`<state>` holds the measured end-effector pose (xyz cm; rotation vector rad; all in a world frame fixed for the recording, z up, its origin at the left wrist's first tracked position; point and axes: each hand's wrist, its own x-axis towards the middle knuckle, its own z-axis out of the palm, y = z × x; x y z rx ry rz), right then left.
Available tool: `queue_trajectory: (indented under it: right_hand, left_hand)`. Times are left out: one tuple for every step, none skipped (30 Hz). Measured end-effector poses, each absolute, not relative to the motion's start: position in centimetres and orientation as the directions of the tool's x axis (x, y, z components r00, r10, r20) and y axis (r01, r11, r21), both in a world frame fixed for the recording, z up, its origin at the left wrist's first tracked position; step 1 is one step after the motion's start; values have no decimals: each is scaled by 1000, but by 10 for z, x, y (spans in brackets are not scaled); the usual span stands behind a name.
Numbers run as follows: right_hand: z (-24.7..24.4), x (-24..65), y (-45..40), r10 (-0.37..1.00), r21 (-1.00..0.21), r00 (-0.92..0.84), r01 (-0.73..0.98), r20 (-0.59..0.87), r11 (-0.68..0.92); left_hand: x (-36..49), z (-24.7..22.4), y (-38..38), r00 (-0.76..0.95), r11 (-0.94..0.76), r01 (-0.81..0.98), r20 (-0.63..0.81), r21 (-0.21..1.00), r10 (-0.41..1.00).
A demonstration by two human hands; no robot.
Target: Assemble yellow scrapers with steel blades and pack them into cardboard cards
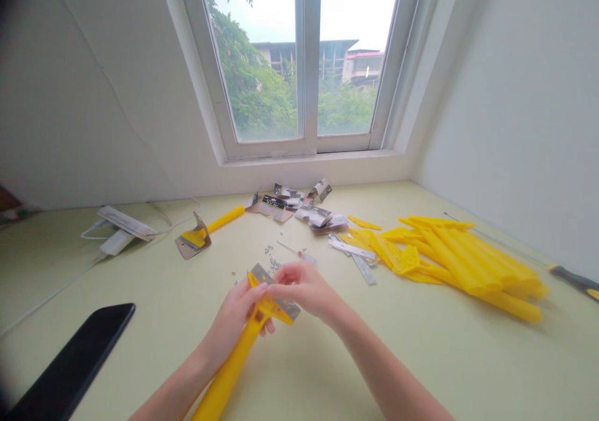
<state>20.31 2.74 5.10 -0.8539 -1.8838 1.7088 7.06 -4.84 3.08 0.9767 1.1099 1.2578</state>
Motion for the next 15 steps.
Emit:
queue_trajectory:
  right_hand:
    - [53, 204, 28, 699, -989, -711, 143, -77, 36]
    - [54, 205, 28, 691, -990, -718, 138, -80, 29]
    - [56, 206, 29, 685, -991, -724, 132, -82, 21]
    - [57, 208, 30, 680, -991, -728, 129, -84, 16]
    - [58, 210, 31, 677, -991, -731, 134, -86, 18]
    - [59, 212, 32, 674, -989, -733, 147, -89, 29]
    - [59, 213, 33, 672, -985, -735, 166, -92, 47]
    - [58, 214, 35, 668, -980, -738, 186, -97, 64]
    - [57, 215, 36, 665, -976, -740, 202, -100, 79]
    - [56, 215, 37, 663, -973, -742, 214, -102, 90]
    - [54, 215, 37, 664, -970, -740, 222, -104, 97]
    - [53, 214, 37, 670, -968, -735, 230, -106, 99]
    - [52, 213, 36, 676, -967, -728, 236, -109, 98]
    - [51, 212, 35, 684, -966, -721, 241, -113, 95]
    - [50, 210, 35, 692, -965, -712, 246, -116, 92]
  left_hand:
    - [71, 31, -48, -25, 70, -219, -78, 973, 997]
    - [70, 31, -48, -39, 55, -228, -65, 972, 997]
    - [70, 32, -48, -60, 38, -237, -53, 971, 997]
    - [69, 32, -48, -86, 22, -245, -44, 969, 995]
    - [69, 32, -48, -116, 8, -249, -37, 969, 993]
    - [68, 33, -47, -145, -6, -247, -31, 969, 989]
    - [67, 33, -47, -169, -17, -241, -25, 970, 985]
    - [66, 33, -46, -185, -25, -233, -19, 972, 983]
    - [65, 32, -46, -194, -30, -224, -14, 974, 981]
    - [64, 32, -46, -197, -32, -215, -12, 976, 980]
    - [63, 31, -45, -197, -30, -209, -12, 977, 980]
    - [63, 30, -45, -196, -27, -206, -14, 978, 981]
    - [62, 30, -45, -196, -25, -205, -16, 978, 980]
    - [62, 29, -45, -197, -24, -206, -18, 978, 980]
    - [62, 28, -45, -198, -23, -205, -19, 978, 980]
